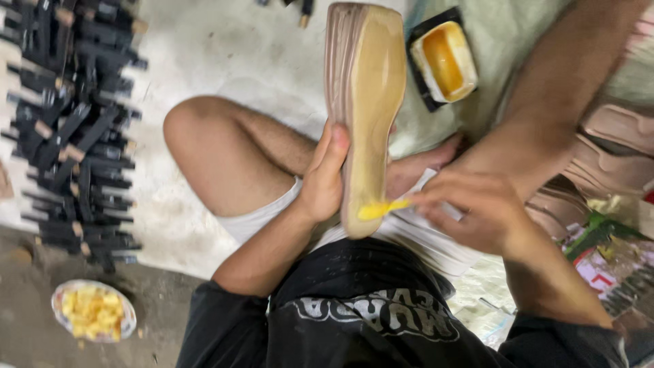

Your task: The person sits on the floor and uses a yellow brush to apply a brown adhesive from a small container onto the soles of several beige sandals. The person repeatedly dips the brush into the container and spreads the glue across the sole surface.

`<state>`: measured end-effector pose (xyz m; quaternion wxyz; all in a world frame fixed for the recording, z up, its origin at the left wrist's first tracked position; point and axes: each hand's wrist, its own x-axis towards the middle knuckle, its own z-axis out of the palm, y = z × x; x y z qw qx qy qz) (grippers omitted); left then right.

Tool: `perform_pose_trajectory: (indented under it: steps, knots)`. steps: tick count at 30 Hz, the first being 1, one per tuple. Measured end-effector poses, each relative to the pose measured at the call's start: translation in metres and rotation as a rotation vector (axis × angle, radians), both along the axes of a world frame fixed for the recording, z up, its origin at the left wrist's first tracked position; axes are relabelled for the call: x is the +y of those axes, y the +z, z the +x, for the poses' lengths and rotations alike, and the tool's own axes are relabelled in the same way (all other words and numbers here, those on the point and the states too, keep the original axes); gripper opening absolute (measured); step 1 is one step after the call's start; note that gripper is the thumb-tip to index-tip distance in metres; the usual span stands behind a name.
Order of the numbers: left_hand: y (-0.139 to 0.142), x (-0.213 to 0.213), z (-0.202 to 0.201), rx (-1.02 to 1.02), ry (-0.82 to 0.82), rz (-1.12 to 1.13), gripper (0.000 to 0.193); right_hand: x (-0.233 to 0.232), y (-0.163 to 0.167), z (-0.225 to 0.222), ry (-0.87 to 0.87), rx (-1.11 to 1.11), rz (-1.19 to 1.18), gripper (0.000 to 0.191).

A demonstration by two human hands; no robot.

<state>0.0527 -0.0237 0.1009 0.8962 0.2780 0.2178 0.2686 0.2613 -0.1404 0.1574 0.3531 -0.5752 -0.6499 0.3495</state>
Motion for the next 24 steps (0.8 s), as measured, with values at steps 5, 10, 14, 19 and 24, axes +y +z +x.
perform_pose_trajectory:
  steps: [5, 10, 14, 19, 24]
  knots:
    - [0.034, 0.005, 0.008, -0.138, -0.185, 0.16, 0.077, 0.007, -0.003, 0.021, -0.426, -0.068, 0.126, 0.019]
    - [0.045, 0.004, 0.013, -0.217, -0.249, 0.172, 0.084, 0.02, -0.003, 0.019, -0.413, -0.141, 0.148, 0.021]
    - [0.036, 0.002, 0.01, -0.139, -0.221, 0.117, 0.082, 0.021, 0.007, 0.02, -0.259, -0.16, 0.104, 0.018]
    - [0.024, -0.004, 0.004, -0.217, -0.235, 0.094, 0.082, 0.025, 0.009, 0.035, -0.305, -0.168, 0.092, 0.006]
    - [0.003, -0.003, 0.0, -0.088, -0.161, 0.058, 0.076, 0.014, -0.004, 0.028, -0.236, -0.134, 0.08, 0.018]
